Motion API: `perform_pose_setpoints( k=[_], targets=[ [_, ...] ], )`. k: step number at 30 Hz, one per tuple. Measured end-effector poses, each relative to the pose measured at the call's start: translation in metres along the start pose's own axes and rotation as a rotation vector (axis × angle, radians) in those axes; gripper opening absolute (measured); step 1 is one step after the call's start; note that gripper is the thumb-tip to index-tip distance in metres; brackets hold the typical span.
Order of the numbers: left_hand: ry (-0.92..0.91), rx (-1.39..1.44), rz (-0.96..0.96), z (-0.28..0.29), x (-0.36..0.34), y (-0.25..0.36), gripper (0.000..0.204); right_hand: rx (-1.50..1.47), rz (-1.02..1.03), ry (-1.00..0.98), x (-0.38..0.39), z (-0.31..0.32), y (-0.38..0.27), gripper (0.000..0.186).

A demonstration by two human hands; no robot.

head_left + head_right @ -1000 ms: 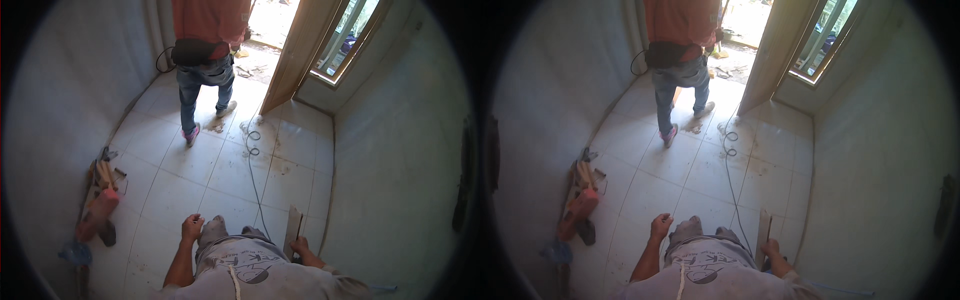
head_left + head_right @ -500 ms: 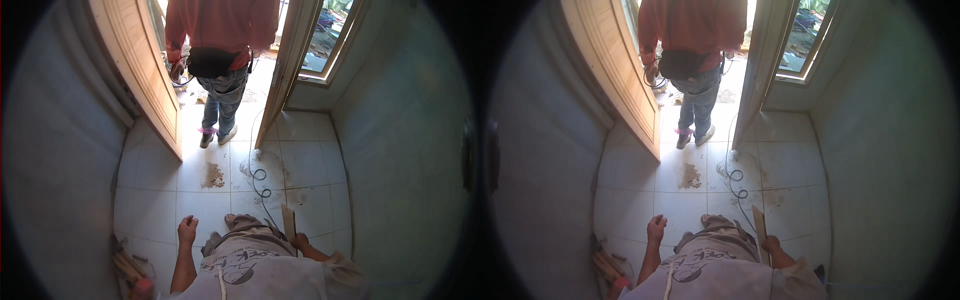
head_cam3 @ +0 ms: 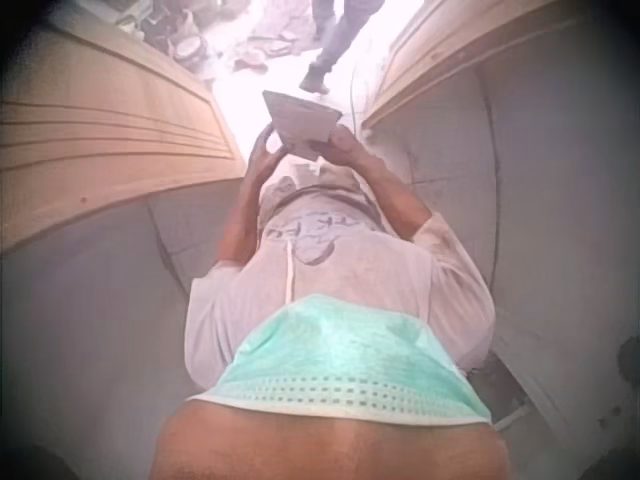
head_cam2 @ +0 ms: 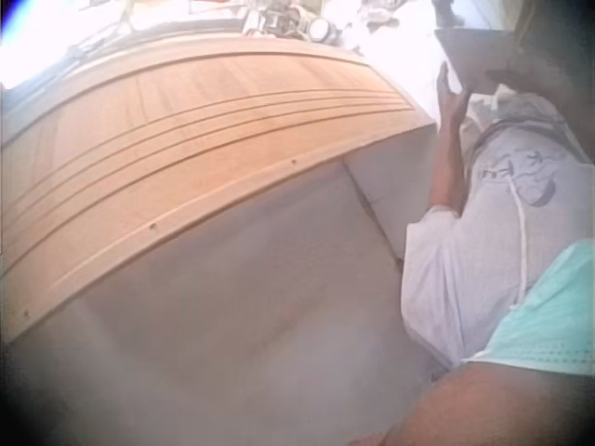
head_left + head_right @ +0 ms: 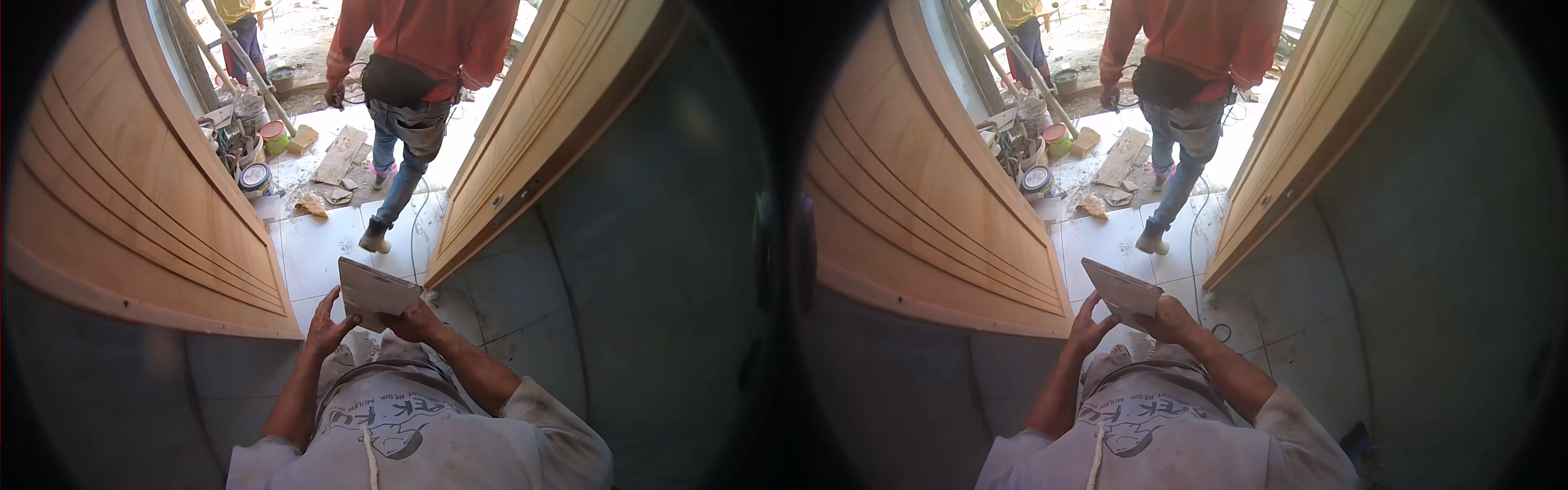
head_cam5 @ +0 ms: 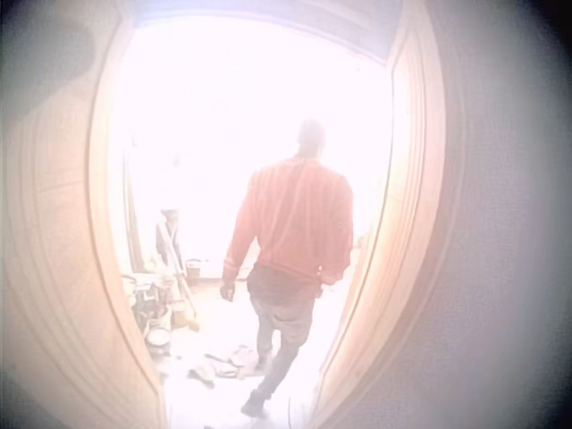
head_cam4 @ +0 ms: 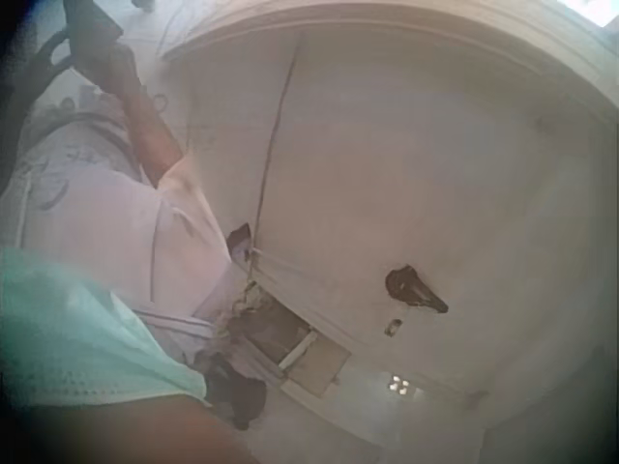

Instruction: The person measures a structure with a tape measure, carries a tile outside, and cuts the tile using an angle grinder.

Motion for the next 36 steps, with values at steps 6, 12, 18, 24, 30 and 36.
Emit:
perform_pose_setpoints(
  k=[6, 12, 18, 24, 30, 36],
  targets=[
    [-0.4, 0.466, 0.089, 0.061, -0.187, 0.031, 0.052, -0.392, -0.232, 0.008, -0.172, 0.018, 0.013, 0.034],
    [-0.257, 0.546, 0.09, 0.07, -0.353, 0.007, 0.046, -0.314, -0.342, -0.171, -0.328, 0.067, 0.078, 0.043],
    [-0.026, 0.458, 0.182, 0.124, -0.488, -0.004, 0.044, -0.017, -0.47, -0.388, -0.447, 0.15, 0.166, 0.052],
    [0.27, 0.65, 0.084, 0.153, -0.669, -0.037, 0.058, 0.262, -0.744, 0.061, -0.503, 0.27, 0.333, 0.045],
    [0.309, 0.436, -0.014, 0.163, -0.844, 0.014, 0.089, 0.027, -1.087, 0.317, -0.483, 0.346, 0.437, 0.029],
    [0.304, 0.219, -0.266, 0.124, -1.031, 0.098, 0.071, -0.255, -1.273, 0.428, -0.493, 0.408, 0.529, 0.025]
  ],
)
Point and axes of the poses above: each hand's wrist, its own x-axis away from the middle knuckle, its own z-axis out of the back of the hand, y = z × x, the point moved 4 cm from there along -x, towards the middle knuckle, and after that the axes turned 3 degrees about -y, right-handed, at the moved point
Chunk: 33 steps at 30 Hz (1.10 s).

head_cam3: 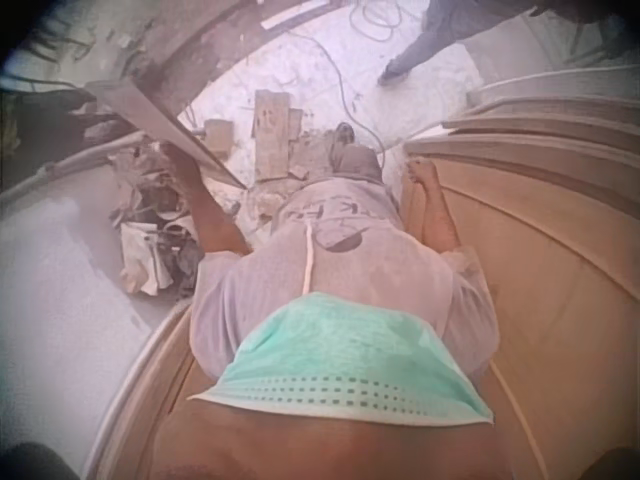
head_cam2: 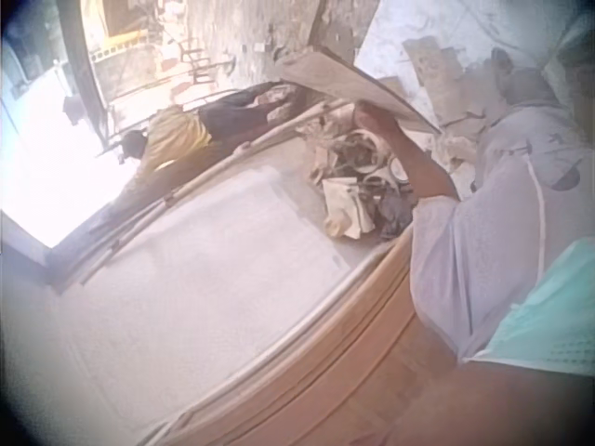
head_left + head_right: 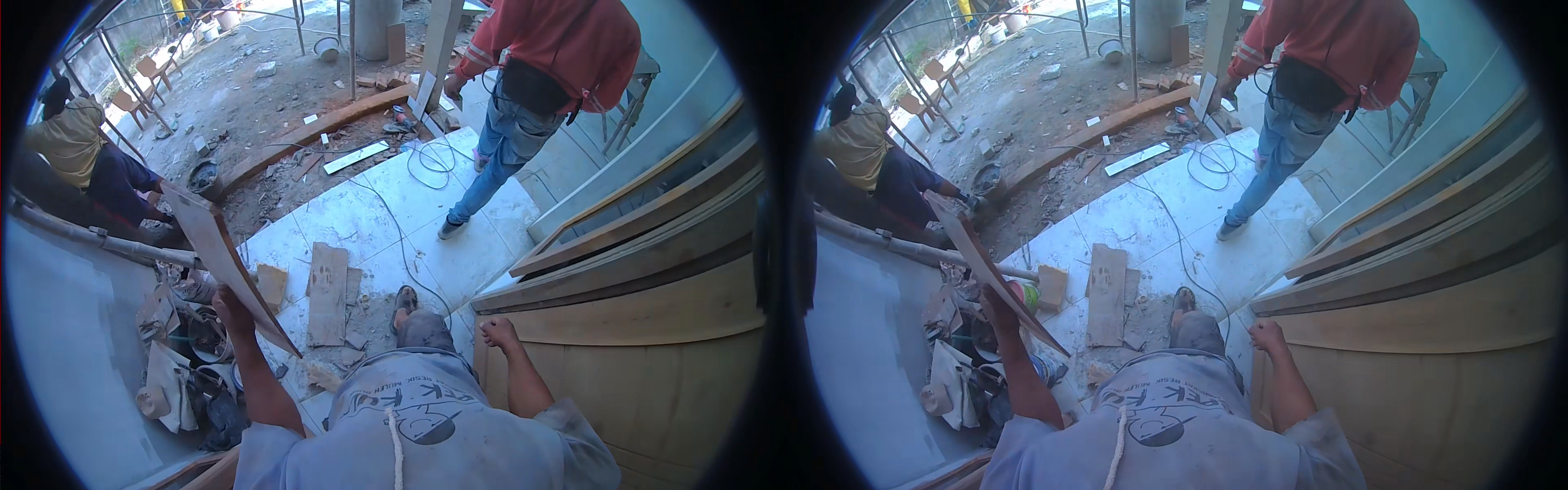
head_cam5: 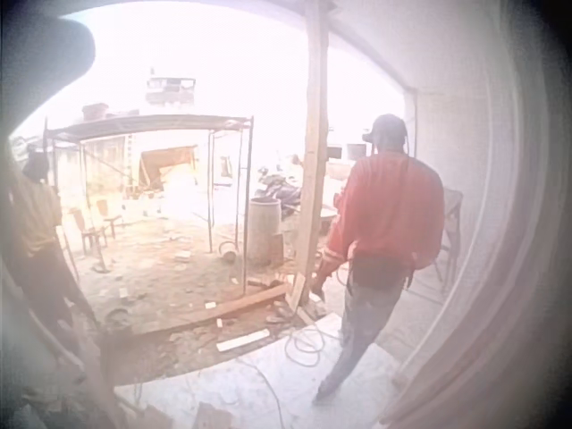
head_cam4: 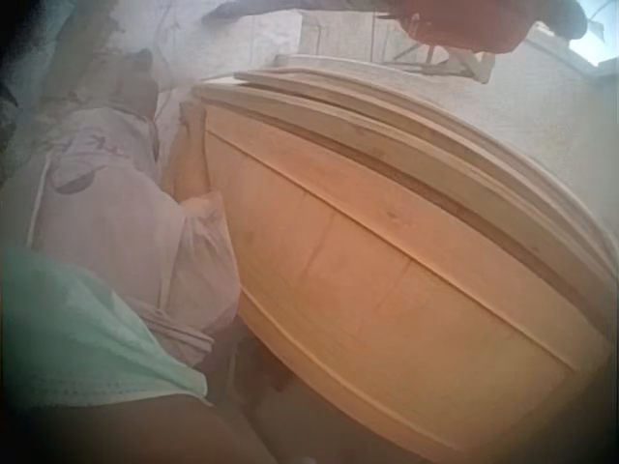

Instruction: The person measures a structure with a tape measure, carries a tile outside, and cuts the tile using an angle grinder.

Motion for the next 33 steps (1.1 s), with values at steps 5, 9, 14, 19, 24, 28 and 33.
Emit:
perform_pose_setpoints(
  k=[5, 9, 14, 19, 24, 28, 33],
  targets=[
    [-0.153, -0.11, 0.227, -0.137, -0.075, -0.08, 0.068, -0.055, -0.085, 0.0, -0.132, 0.048, -0.04, 0.023],
    [-0.323, -0.447, 0.515, -0.235, -0.086, -0.146, 0.088, 0.008, 0.065, 0.057, -0.192, 0.103, -0.174, 0.029],
    [-0.564, -0.829, 0.775, -0.347, -0.12, -0.174, 0.104, 0.064, 0.111, 0.115, -0.27, 0.209, -0.278, 0.028],
    [-0.705, -0.896, 0.846, -0.414, -0.124, -0.268, 0.106, -0.023, 0.073, 0.109, -0.368, 0.298, -0.38, 0.028],
    [-0.765, -0.941, 0.994, -0.545, -0.212, -0.236, 0.108, 0.037, 0.129, 0.149, -0.495, 0.371, -0.492, 0.029],
    [-0.788, -0.913, 1.004, -0.665, -0.315, -0.193, 0.108, 0.31, 0.213, 0.188, -0.589, 0.447, -0.582, 0.034],
    [-0.734, -0.862, 0.877, -0.79, -0.429, -0.158, 0.108, 0.379, 0.317, 0.237, -0.705, 0.535, -0.693, 0.056]
  ],
)
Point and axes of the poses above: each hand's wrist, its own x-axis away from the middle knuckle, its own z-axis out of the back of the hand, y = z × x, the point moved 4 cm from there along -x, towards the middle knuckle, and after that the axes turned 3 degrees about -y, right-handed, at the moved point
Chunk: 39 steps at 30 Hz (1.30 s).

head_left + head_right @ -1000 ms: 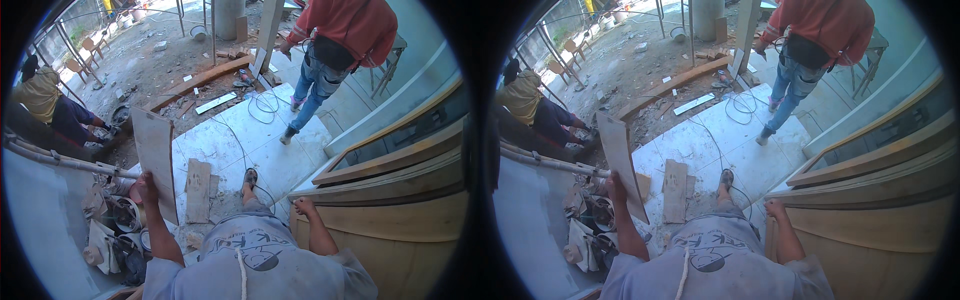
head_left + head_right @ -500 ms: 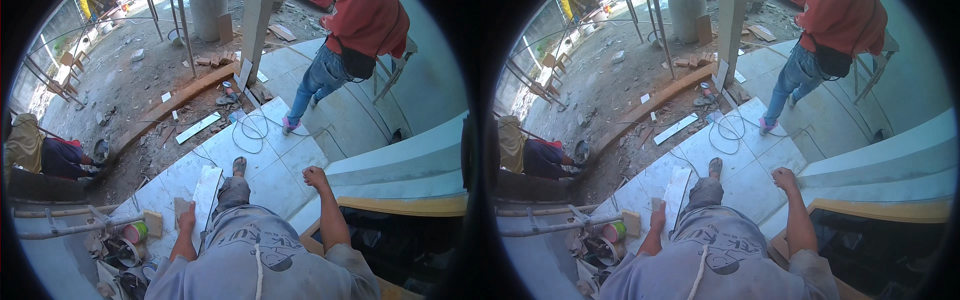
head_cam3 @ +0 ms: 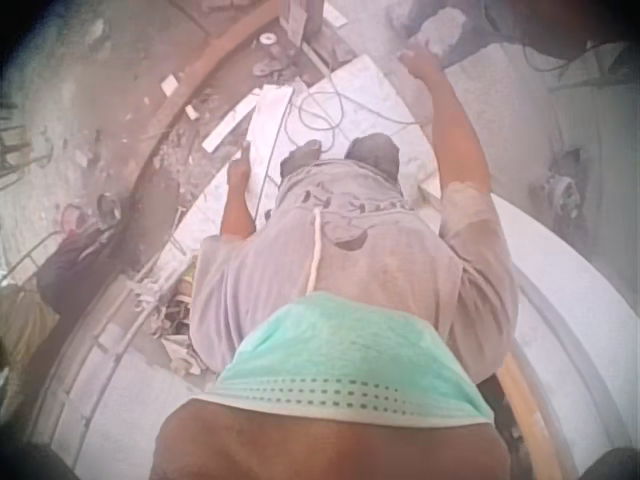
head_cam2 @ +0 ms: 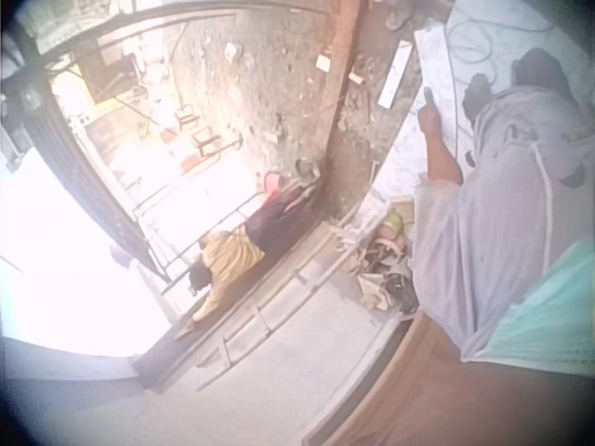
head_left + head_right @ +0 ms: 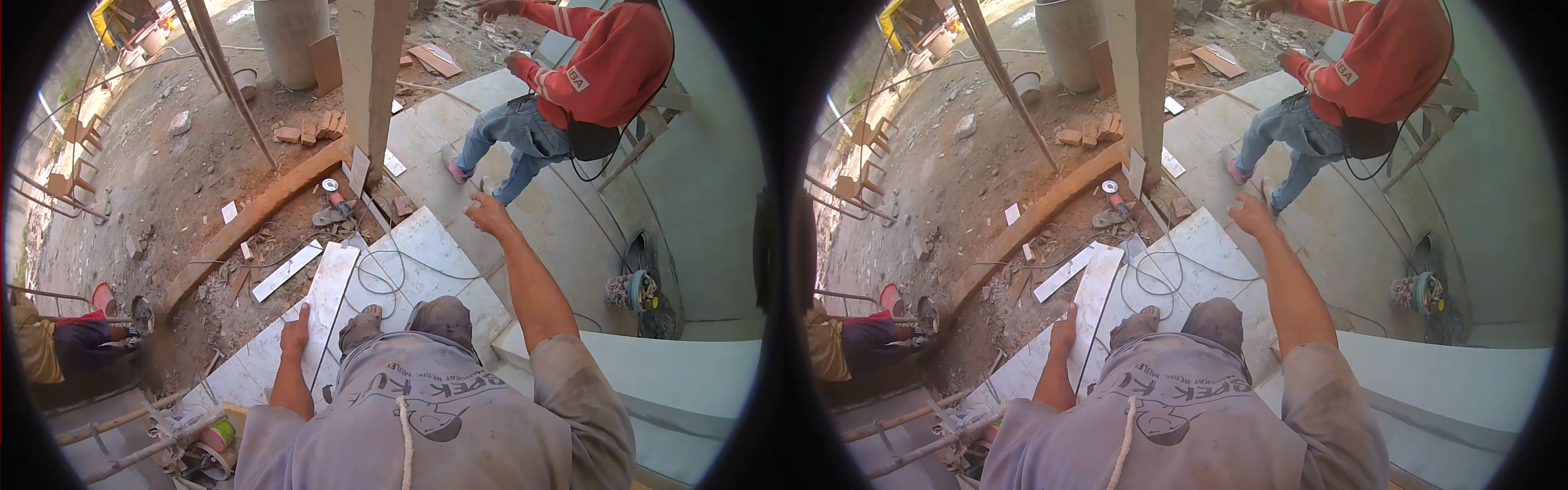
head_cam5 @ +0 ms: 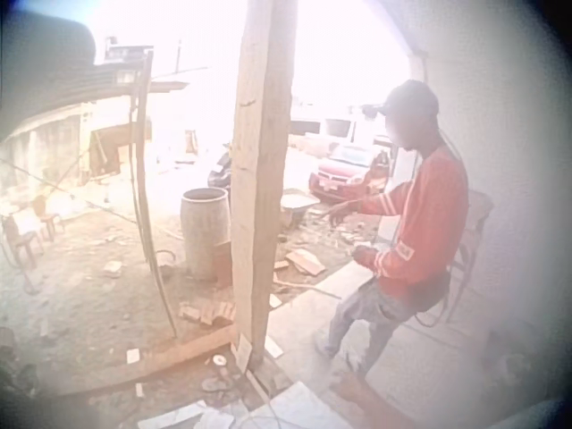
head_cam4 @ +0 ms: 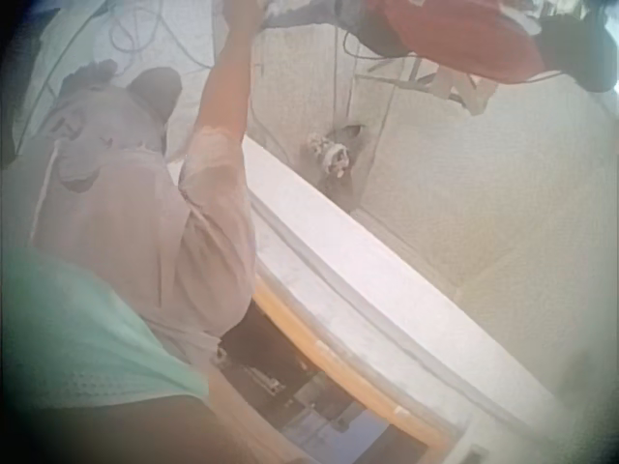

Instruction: The person measures a structure with a tape measure, carries a tile outside, and cuts the tile using an angle grinder.

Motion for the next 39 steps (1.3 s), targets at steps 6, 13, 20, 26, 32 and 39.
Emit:
perform_pose_setpoints(
  k=[6, 13, 20, 26, 32, 39],
  targets=[
    [0.102, 0.041, 0.034, 0.015, -0.024, 0.117, 0.104, 0.153, 0.193, -0.043, -0.162, 0.098, -0.069, 0.067],
    [0.101, 0.345, 0.413, -0.135, 0.013, 0.15, 0.118, 0.213, 0.285, -0.209, -0.323, 0.146, -0.086, 0.065],
    [-0.035, 0.447, 0.4, -0.248, 0.041, 0.204, 0.118, 0.341, 0.334, -0.157, -0.453, 0.179, -0.072, 0.08],
    [-0.021, 0.438, 0.623, -0.228, -0.016, 0.309, 0.117, 0.412, 0.411, -0.275, -0.523, 0.189, -0.106, 0.079],
    [-0.056, 0.329, 0.606, -0.27, -0.108, 0.4, 0.116, 0.361, 0.57, -0.286, -0.609, 0.175, -0.112, 0.061],
    [-0.066, 0.582, 0.612, -0.242, -0.148, 0.523, 0.113, 0.379, 0.408, -0.478, -0.644, 0.231, 0.001, 0.061]
  ],
)
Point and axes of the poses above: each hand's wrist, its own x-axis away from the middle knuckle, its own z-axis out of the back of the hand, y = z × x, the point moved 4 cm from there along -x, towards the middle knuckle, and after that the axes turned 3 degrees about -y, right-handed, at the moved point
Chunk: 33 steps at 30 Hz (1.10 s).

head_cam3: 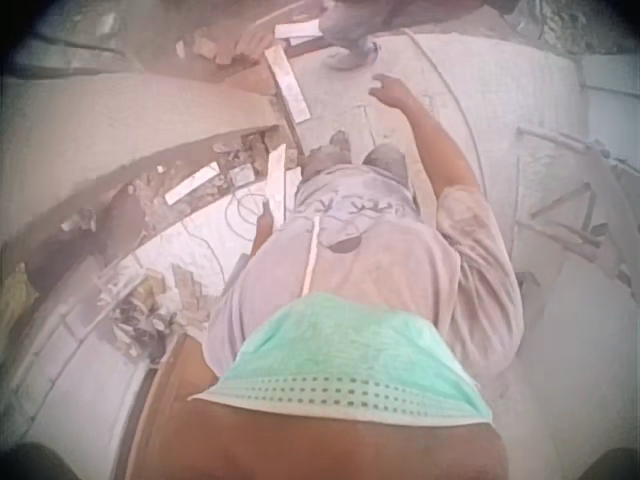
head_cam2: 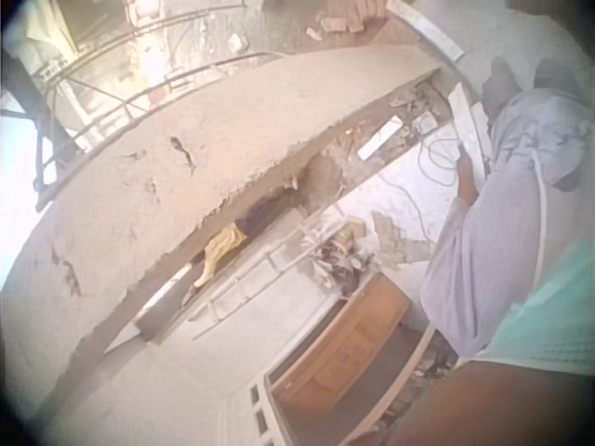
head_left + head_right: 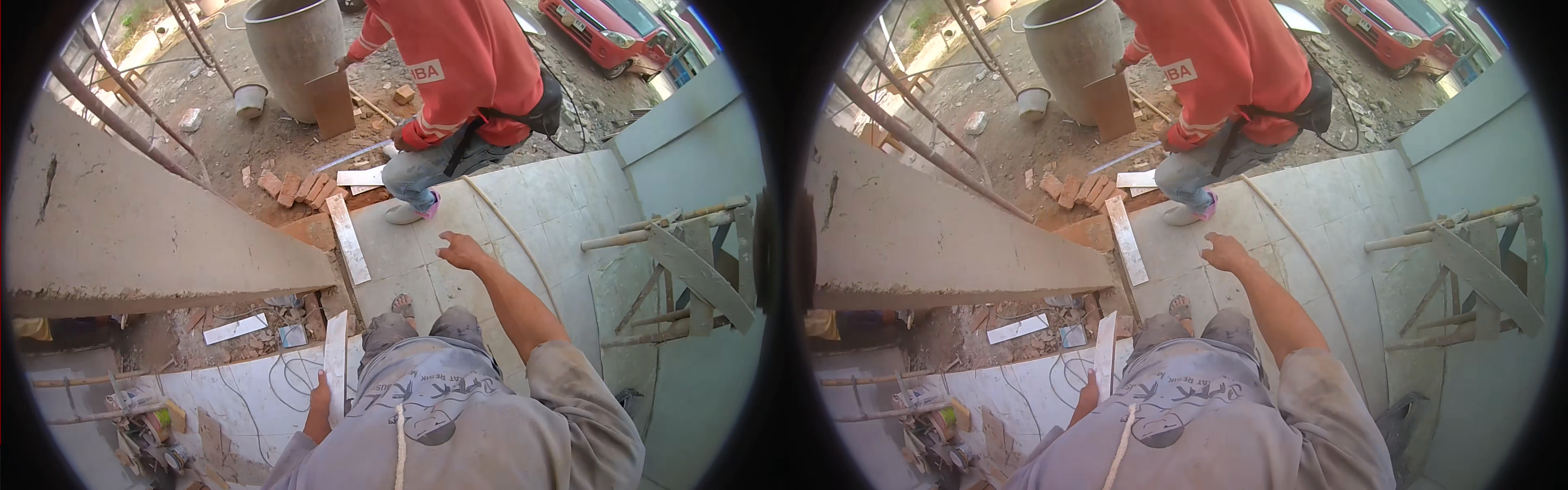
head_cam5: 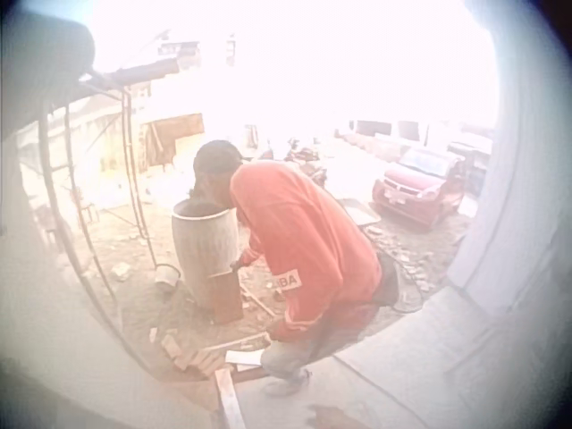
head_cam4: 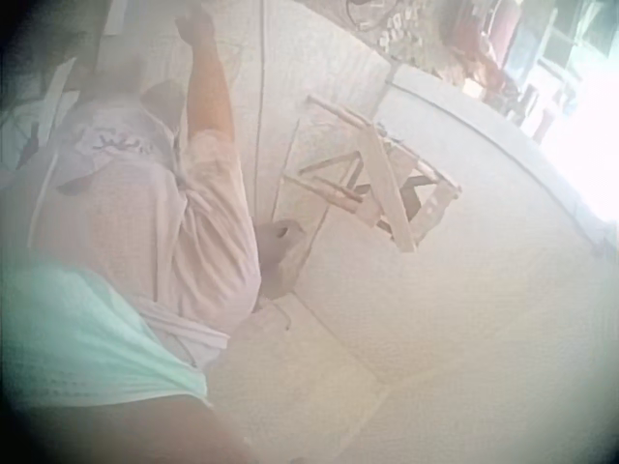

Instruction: The person measures a structure with a tape measure, carries a tile outside, and cuts the tile using an angle grinder.

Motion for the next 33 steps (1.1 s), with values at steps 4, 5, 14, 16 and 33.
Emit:
perform_pose_setpoints(
  k=[4, 5, 14, 16, 33],
  targets=[
    [-0.128, 0.196, -0.045, -0.01, 0.023, 0.036, 0.112, -0.069, -0.382, -0.218, 0.022, 0.019, 0.117, 0.055],
    [-0.129, 0.18, -0.054, -0.012, 0.024, 0.048, 0.112, 0.045, -0.431, -0.247, 0.019, 0.03, 0.148, 0.053],
    [-0.05, 0.018, -0.124, -0.033, 0.054, 0.163, 0.111, -0.235, -0.42, 0.303, -0.054, 0.146, 0.286, 0.061],
    [-0.022, 0.01, -0.137, -0.053, 0.064, 0.197, 0.111, -0.255, -0.416, 0.217, -0.08, 0.172, 0.297, 0.071],
    [0.188, 0.011, 0.04, -0.251, 0.216, 0.402, 0.11, -0.31, -0.433, 0.029, -0.31, 0.354, 0.521, 0.074]
  ],
)
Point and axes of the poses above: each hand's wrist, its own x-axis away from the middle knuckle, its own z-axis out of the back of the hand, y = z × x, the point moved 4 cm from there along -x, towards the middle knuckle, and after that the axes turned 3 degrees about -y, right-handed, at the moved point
